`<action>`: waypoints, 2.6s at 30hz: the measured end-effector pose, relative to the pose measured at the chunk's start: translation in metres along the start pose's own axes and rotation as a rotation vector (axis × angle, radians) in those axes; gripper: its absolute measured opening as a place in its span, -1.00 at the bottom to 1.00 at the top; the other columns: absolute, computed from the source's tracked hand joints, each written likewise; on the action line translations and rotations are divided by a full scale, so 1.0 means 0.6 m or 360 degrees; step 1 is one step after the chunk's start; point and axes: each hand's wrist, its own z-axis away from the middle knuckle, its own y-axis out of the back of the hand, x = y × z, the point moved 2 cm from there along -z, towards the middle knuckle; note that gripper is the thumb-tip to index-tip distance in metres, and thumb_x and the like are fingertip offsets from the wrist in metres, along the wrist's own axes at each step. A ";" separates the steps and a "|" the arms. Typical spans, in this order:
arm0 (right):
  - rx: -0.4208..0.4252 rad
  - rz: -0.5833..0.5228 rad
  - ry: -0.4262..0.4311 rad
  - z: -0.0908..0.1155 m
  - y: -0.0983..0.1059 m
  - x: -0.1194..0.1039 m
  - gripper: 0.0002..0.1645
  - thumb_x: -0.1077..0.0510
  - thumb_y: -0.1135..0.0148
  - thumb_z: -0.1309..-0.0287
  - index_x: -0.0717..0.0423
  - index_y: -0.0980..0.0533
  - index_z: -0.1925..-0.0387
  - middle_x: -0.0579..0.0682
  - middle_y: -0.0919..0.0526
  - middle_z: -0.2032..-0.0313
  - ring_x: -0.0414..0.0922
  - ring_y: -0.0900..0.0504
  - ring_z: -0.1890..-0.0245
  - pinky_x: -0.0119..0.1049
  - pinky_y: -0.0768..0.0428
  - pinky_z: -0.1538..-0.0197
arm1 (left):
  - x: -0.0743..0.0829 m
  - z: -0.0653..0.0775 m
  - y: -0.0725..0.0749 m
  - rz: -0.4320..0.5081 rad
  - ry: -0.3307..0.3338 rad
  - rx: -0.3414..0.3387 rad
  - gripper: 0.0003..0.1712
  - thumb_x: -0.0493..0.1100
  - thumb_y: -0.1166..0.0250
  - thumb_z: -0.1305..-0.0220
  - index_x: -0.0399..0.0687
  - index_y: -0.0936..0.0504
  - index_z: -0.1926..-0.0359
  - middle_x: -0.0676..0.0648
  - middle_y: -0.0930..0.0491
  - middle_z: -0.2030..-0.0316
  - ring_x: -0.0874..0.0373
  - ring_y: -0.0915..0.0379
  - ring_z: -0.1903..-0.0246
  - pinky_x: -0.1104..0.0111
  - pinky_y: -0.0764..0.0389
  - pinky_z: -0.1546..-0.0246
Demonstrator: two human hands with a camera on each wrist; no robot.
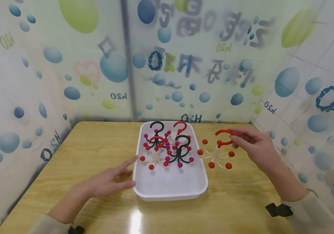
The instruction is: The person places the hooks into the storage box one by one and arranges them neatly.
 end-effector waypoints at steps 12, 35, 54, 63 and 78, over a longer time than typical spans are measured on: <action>-0.0292 0.0054 -0.0016 0.012 -0.108 -0.031 -0.67 0.06 -0.41 -0.52 -0.05 -0.74 -0.23 0.04 -0.84 0.07 -0.08 -0.83 0.18 -0.32 -0.82 0.08 | -0.002 0.002 -0.004 -0.0016 -0.0021 0.0024 0.03 0.41 -0.31 -0.49 0.62 0.05 -0.77 -0.21 -0.55 -0.51 -0.41 -0.28 -0.60 -0.46 -0.29 -0.52; -0.0643 0.0018 -0.0028 -0.020 -0.243 -0.008 -0.66 0.11 -0.41 -0.50 -0.06 -0.76 -0.23 0.17 -0.80 -0.10 0.01 -0.77 0.18 -0.31 -0.81 0.12 | -0.005 0.000 -0.003 -0.0020 -0.0041 0.0027 0.01 0.40 -0.29 -0.53 0.57 0.05 -0.78 -0.24 -0.53 -0.52 -0.42 -0.32 -0.58 -0.47 -0.25 -0.53; -0.0733 0.0068 -0.0182 -0.020 -0.243 0.011 -0.66 0.13 -0.42 -0.50 0.01 -0.76 -0.22 0.08 -0.83 -0.10 -0.12 -0.77 0.13 -0.31 -0.82 -0.01 | -0.002 -0.002 -0.002 -0.0017 0.0015 0.0020 0.03 0.42 -0.30 -0.50 0.64 0.06 -0.77 -0.22 -0.52 -0.54 -0.42 -0.28 -0.60 -0.49 -0.26 -0.52; -0.0725 0.0118 -0.0164 -0.020 -0.241 0.017 -0.60 0.10 -0.45 -0.47 -0.07 -0.75 -0.27 0.06 -0.81 -0.15 -0.13 -0.78 0.17 -0.37 -0.80 0.05 | -0.004 -0.001 0.002 -0.0004 0.0035 0.0013 0.04 0.42 -0.32 -0.48 0.66 0.05 -0.76 -0.17 -0.54 -0.53 -0.39 -0.24 -0.63 -0.49 -0.25 -0.53; -0.0509 0.0228 -0.0165 -0.022 -0.164 0.027 -0.53 0.12 -0.33 -0.56 0.05 -0.60 -0.41 0.19 -0.78 -0.18 0.15 -0.83 -0.03 -0.31 -0.82 -0.03 | -0.003 0.006 0.008 -0.0052 0.0014 0.0032 0.03 0.41 -0.30 -0.51 0.59 0.06 -0.78 -0.23 -0.49 -0.55 -0.44 -0.25 -0.61 -0.50 -0.25 -0.52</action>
